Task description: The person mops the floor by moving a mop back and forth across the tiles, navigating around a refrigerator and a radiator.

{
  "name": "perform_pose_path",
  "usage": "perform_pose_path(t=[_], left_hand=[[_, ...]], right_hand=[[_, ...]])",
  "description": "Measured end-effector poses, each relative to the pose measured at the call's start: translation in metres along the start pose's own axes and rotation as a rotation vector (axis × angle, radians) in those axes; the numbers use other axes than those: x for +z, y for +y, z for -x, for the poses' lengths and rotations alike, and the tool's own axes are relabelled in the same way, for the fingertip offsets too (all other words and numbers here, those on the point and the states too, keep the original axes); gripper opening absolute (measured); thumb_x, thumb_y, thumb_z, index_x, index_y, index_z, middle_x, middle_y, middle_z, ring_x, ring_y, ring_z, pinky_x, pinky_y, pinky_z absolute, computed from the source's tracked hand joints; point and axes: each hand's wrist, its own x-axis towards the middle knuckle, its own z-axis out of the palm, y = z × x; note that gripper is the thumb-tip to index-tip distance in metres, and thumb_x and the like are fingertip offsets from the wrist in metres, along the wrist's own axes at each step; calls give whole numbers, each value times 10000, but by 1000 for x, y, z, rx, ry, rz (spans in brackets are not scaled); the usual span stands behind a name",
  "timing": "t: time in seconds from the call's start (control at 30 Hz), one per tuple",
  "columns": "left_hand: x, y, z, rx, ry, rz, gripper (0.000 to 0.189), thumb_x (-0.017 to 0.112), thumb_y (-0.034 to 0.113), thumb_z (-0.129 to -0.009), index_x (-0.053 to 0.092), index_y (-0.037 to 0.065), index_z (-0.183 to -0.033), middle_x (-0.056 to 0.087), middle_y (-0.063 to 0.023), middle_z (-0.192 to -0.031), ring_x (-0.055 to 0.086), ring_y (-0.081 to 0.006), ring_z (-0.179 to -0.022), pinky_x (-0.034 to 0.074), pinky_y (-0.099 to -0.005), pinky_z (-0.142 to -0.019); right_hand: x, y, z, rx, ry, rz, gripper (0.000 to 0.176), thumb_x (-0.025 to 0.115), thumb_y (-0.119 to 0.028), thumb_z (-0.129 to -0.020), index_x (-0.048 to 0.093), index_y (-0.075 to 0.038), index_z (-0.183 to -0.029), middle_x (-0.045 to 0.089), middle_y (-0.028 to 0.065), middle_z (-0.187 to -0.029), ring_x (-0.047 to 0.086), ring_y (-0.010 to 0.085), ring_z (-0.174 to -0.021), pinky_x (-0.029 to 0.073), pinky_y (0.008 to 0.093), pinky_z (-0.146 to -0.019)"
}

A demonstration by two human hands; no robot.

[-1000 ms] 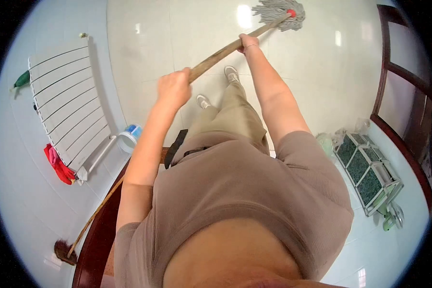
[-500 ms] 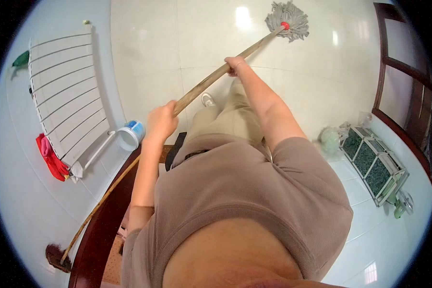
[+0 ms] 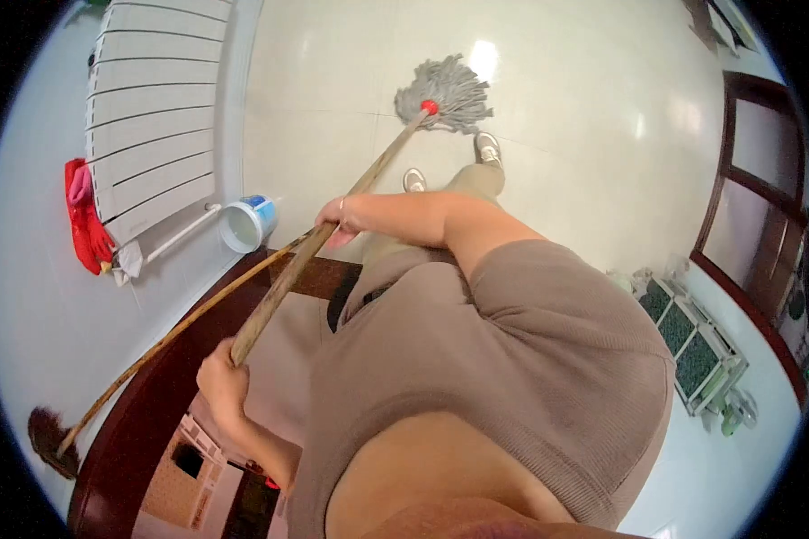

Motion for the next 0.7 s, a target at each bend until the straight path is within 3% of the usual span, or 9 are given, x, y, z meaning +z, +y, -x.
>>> perform_pose_path(t=[0.07, 0.1, 0.2, 0.27, 0.3, 0.4, 0.5, 0.57, 0.7], left_hand=[[-4, -6, 26, -84, -4, -33, 304, 565, 26, -598, 627, 95, -888, 598, -186, -754, 583, -349, -735, 457, -412, -640], [-5, -6, 37, -152, -25, -79, 287, 577, 40, -596, 630, 82, -874, 596, -192, -740, 583, -355, -724, 459, -414, -634], [-1, 3, 57, -260, -54, -99, 265, 600, 71, -589, 630, 60, -852, 590, -203, -713, 582, -365, -701, 460, -419, -622], [10, 17, 56, -293, -62, -67, 261, 611, 89, -585, 627, 51, -843, 587, -208, -701, 581, -371, -690, 459, -424, -617], [17, 25, 55, -288, -9, -41, 251, 614, 96, -585, 627, 55, -833, 587, -206, -697, 581, -369, -688, 459, -423, -616], [18, 61, 39, -304, 2, -52, 227, 611, 97, -600, 626, 68, -825, 588, -201, -701, 584, -360, -689, 459, -416, -603], [7, 104, 9, -141, 142, -59, 206, 598, 82, -613, 612, 65, -818, 590, -188, -694, 581, -355, -680, 456, -410, -585], [-1, 136, -17, 70, 269, -22, 187, 585, 64, -620, 597, 59, -806, 591, -171, -685, 578, -347, -662, 451, -410, -572], [-28, 215, -66, 275, 335, -137, 194, 591, 49, -608, 593, 78, -800, 596, -143, -677, 576, -328, -612, 448, -407, -544]], right_hand=[[36, 1, -82, 214, -4, -122, 266, 589, -213, -732, 521, -43, -926, 556, 114, -933, 601, 275, -707, 515, 414, -514], [53, 1, -85, 211, -13, -113, 266, 589, -213, -732, 521, -43, -926, 556, 114, -933, 601, 275, -707, 515, 414, -514], [87, 9, -89, 4, 140, -125, 178, 578, -138, -717, 532, -27, -849, 565, 120, -833, 591, 292, -631, 489, 417, -460], [83, 18, -112, -121, 293, -219, 105, 578, -105, -694, 532, -25, -745, 548, 125, -675, 562, 279, -509, 453, 413, -398], [65, 22, -123, -205, 71, -207, 117, 583, -112, -687, 528, -12, -715, 508, 115, -567, 532, 262, -442, 441, 385, -377], [27, 2, -48, -275, 251, -408, 170, 590, -133, -700, 521, 15, -749, 510, 118, -575, 538, 242, -448, 444, 359, -373], [-30, -29, 49, -362, 282, -469, 162, 598, -88, -700, 507, 34, -754, 517, 123, -609, 546, 234, -485, 469, 361, -391], [-70, -45, 48, -446, 304, -647, 152, 597, -59, -664, 510, 37, -743, 526, 138, -634, 552, 251, -512, 470, 377, -409], [-175, -73, 87, -638, 283, -976, 151, 589, -11, -633, 513, 39, -753, 536, 148, -683, 555, 273, -551, 490, 394, -447]])
